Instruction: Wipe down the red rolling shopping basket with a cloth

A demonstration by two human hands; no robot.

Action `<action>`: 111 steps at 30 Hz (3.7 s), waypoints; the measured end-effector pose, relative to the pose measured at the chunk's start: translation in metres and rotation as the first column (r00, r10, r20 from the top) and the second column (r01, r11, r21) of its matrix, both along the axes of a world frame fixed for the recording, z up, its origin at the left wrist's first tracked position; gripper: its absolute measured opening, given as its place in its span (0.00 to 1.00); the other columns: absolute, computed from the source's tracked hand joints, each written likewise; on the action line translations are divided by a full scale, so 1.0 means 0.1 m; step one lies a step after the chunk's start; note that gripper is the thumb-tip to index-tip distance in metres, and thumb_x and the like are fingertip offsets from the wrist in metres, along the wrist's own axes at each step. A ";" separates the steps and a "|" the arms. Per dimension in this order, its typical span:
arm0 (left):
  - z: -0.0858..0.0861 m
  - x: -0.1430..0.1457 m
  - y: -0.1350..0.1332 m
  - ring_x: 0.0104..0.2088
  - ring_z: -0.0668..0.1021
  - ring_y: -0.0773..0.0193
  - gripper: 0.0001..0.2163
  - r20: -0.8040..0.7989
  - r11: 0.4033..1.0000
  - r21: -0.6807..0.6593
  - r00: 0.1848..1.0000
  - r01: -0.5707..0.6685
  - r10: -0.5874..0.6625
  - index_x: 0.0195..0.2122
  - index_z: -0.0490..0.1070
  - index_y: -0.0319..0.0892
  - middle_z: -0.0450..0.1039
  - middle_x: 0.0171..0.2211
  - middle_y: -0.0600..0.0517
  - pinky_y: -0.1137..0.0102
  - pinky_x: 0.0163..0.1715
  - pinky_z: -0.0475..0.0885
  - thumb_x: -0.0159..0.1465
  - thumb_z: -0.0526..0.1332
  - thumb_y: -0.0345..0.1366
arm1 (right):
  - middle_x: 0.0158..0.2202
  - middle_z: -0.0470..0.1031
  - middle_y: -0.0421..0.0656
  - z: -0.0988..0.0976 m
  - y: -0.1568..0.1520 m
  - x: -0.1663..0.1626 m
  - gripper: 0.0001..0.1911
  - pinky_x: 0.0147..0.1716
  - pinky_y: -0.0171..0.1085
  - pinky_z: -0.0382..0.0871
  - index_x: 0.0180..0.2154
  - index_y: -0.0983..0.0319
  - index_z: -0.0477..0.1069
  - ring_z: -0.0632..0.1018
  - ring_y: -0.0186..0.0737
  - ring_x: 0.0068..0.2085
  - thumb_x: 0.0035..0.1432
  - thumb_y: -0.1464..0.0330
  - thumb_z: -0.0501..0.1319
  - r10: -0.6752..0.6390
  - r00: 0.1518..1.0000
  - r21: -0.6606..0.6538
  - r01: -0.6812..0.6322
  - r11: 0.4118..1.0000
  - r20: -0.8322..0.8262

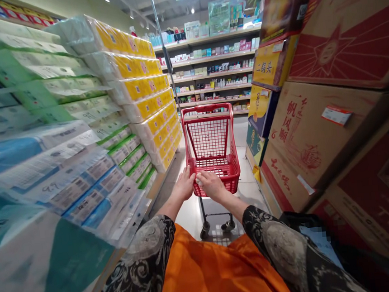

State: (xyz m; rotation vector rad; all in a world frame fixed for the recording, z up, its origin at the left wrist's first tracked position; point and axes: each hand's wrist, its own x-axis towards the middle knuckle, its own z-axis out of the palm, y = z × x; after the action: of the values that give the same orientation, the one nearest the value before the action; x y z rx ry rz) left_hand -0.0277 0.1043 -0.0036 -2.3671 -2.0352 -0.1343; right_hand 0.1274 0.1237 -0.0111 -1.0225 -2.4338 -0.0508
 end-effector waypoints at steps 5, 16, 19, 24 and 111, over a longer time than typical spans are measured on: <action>0.04 -0.11 0.02 0.65 0.48 0.53 0.13 0.050 0.999 -0.011 0.998 0.048 -0.047 0.42 0.69 0.37 0.41 0.66 0.41 0.58 0.60 0.53 0.55 0.58 0.29 | 0.38 0.71 0.47 0.04 0.05 0.13 0.08 0.37 0.37 0.65 0.40 0.62 0.69 0.72 0.41 0.38 0.58 0.69 0.54 -0.088 0.995 -0.121 0.093 0.988 0.050; 0.04 -0.12 0.10 0.65 0.47 0.52 0.10 0.091 0.997 -0.027 0.993 0.077 -0.074 0.41 0.72 0.41 0.43 0.65 0.44 0.56 0.60 0.51 0.61 0.54 0.34 | 0.42 0.72 0.48 -0.14 -0.01 0.54 0.14 0.41 0.39 0.62 0.45 0.62 0.68 0.71 0.43 0.42 0.55 0.72 0.56 -0.134 0.991 -0.010 0.133 0.991 -0.027; 0.02 -0.02 0.05 0.65 0.48 0.54 0.11 0.066 0.999 0.024 0.997 0.033 -0.035 0.43 0.70 0.41 0.44 0.65 0.43 0.57 0.59 0.54 0.63 0.51 0.32 | 0.47 0.71 0.50 -0.17 -0.07 0.26 0.14 0.44 0.41 0.61 0.47 0.62 0.68 0.71 0.43 0.43 0.59 0.71 0.54 -0.107 0.994 0.078 0.110 0.991 -0.035; -0.02 0.10 -0.05 0.64 0.50 0.57 0.18 0.033 0.997 0.064 0.999 -0.033 0.031 0.50 0.66 0.39 0.46 0.65 0.41 0.57 0.60 0.52 0.62 0.46 0.25 | 0.49 0.71 0.50 -0.10 -0.05 0.15 0.15 0.43 0.43 0.62 0.48 0.61 0.69 0.72 0.44 0.43 0.61 0.69 0.53 -0.063 0.997 0.078 0.060 0.995 0.038; -0.10 -0.03 0.06 0.64 0.49 0.52 0.29 -0.049 0.988 -0.067 0.989 -0.141 0.138 0.63 0.44 0.36 0.42 0.65 0.39 0.47 0.59 0.46 0.59 0.42 0.21 | 0.44 0.73 0.51 -0.18 0.30 0.34 0.14 0.45 0.42 0.66 0.47 0.64 0.69 0.72 0.44 0.44 0.60 0.70 0.55 0.003 0.999 0.099 -0.007 0.995 0.046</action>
State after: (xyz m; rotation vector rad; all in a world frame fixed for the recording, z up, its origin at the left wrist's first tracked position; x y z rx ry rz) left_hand -0.0305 0.1100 -0.0131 -2.2335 -2.2112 -0.0079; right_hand 0.1614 0.1541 -0.0292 -0.9811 -2.4479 -0.1935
